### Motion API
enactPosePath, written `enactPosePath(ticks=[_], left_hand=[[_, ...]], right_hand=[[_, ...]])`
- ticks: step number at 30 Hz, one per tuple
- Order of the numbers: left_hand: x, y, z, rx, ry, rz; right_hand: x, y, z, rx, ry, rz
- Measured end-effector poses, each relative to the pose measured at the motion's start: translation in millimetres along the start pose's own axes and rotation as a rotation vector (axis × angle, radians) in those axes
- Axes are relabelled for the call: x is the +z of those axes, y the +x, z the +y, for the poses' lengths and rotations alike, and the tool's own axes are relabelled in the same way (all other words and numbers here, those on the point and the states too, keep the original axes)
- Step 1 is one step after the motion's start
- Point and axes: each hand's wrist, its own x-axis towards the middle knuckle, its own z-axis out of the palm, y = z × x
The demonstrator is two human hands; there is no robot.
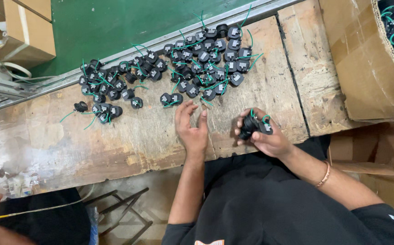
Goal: The person picks up black plug-shaped components with green cords from a cardboard box, coils and secures each cord around the component by hand, and places the finished unit on the workbench in a growing pile, repeating this for many units throughout the clip.
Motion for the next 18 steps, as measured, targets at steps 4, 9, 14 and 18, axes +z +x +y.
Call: enactPosePath(ticks=[4,9,14,18], left_hand=[[3,-3,-3,0.032,-0.026,-0.086],[3,-3,-8,0.014,-0.079,-0.089],[4,-6,-7,0.024,-0.067,-0.082],[5,-9,-4,0.012,0.004,-0.028]], right_hand=[[12,-8,-20,-0.043,-0.813,-0.065],[48,-52,-90,-0.362,-1.229,-0.250],[61,-91,-194,-0.560,-1.491,-0.320],[28,-109,-197,-0.657,-1.780,0.100]])
